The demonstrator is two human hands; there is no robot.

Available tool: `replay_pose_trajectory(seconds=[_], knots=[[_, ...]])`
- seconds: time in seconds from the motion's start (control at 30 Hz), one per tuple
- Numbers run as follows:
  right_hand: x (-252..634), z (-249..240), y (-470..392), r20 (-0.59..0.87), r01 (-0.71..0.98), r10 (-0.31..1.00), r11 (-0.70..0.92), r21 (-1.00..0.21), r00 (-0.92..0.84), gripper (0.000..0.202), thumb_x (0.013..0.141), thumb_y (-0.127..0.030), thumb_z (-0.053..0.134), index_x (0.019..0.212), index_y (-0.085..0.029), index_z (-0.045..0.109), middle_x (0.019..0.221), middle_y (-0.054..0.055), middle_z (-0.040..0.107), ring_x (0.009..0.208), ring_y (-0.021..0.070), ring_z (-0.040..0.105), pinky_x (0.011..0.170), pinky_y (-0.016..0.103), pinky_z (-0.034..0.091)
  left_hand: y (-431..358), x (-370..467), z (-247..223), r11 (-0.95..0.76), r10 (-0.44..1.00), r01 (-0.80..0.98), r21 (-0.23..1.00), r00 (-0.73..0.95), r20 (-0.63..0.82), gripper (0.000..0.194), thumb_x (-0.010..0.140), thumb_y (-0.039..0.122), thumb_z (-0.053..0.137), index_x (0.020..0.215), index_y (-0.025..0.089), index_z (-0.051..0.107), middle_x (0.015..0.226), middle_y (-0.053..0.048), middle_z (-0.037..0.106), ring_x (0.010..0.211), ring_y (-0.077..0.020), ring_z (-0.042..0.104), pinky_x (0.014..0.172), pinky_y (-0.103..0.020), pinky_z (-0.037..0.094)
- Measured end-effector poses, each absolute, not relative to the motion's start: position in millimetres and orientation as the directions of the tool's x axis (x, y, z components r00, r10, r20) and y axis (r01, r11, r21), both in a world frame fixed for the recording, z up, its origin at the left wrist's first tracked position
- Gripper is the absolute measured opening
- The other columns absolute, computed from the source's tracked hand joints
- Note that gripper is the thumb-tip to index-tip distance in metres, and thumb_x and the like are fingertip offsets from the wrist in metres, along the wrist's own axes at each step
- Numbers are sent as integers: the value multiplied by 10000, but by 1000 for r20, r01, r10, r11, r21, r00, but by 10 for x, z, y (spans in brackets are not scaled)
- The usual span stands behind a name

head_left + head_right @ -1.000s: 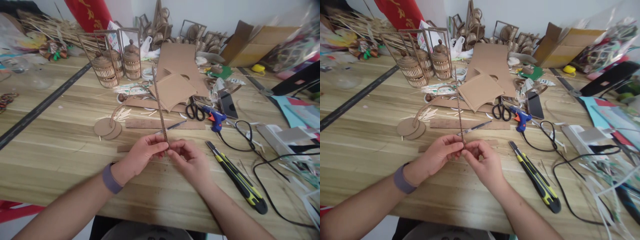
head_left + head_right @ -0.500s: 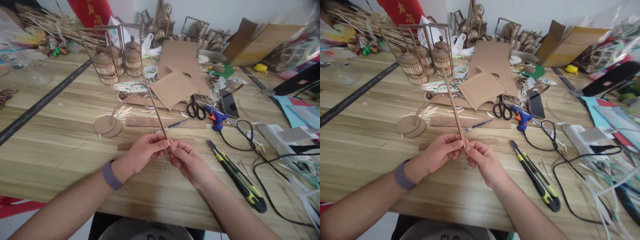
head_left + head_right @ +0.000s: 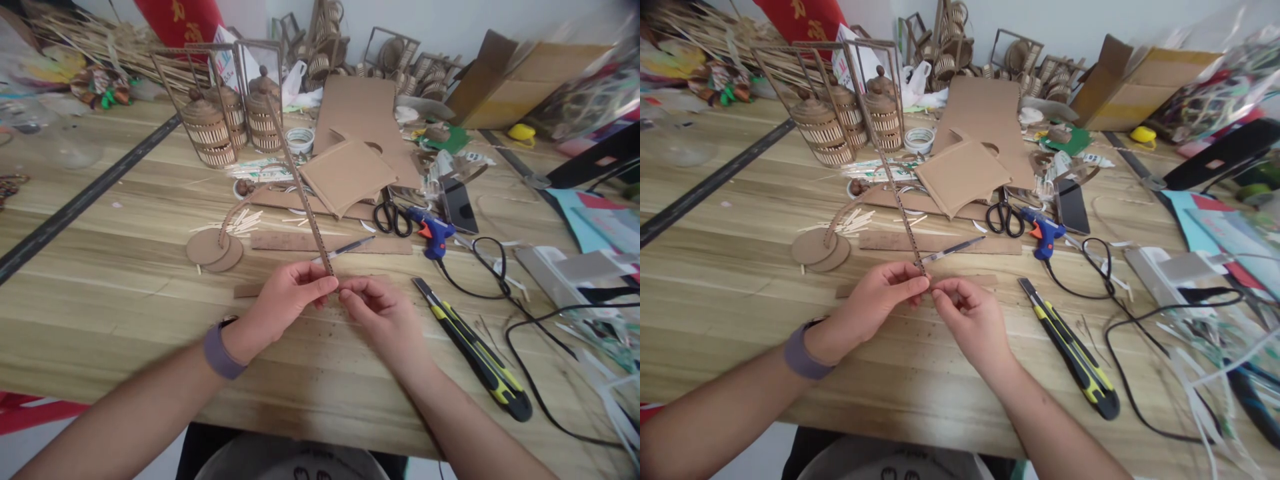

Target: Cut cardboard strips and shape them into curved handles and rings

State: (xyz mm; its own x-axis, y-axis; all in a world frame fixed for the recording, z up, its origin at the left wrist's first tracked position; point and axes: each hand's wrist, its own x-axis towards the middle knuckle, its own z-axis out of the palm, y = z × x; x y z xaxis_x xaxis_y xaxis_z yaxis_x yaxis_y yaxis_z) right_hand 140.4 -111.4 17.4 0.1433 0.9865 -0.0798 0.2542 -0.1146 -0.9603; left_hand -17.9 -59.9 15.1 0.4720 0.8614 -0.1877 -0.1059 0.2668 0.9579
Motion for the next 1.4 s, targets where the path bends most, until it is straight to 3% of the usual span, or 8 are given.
replay_pose_trajectory(seconds=[0.33,0.93,1.17,1.4], knots=[[1415,153,-1108,-67,306,989,-105,-946,132,182,741,-382,630,711,-210,681,610,10,640,540,128,489,483,251,368,-617,-196,136,127,881,37,991,455,-130,195,799,350,704,748,167,659,648,24,610,609,-117,543,593,-238,407],[1428,175,-1102,-64,306,993,-92,-948,102,226,770,-407,620,721,-190,659,590,-6,593,503,103,426,463,238,334,-620,-177,133,186,880,-44,982,453,-147,171,786,310,711,726,159,658,645,26,618,605,-107,557,598,-228,429],[1430,180,-1106,0,374,997,-28,-927,74,185,788,-355,579,713,-191,619,578,-15,582,495,103,441,460,232,355,-618,-157,148,254,863,-99,962,472,-179,176,756,301,725,700,151,650,632,33,614,582,-98,558,593,-224,448],[1415,160,-1123,172,533,984,120,-838,49,133,818,-250,526,692,-218,552,569,-30,548,498,114,469,461,236,350,-619,-146,139,281,855,-121,952,481,-191,180,749,301,728,704,143,652,644,27,622,580,-95,565,590,-220,456]])
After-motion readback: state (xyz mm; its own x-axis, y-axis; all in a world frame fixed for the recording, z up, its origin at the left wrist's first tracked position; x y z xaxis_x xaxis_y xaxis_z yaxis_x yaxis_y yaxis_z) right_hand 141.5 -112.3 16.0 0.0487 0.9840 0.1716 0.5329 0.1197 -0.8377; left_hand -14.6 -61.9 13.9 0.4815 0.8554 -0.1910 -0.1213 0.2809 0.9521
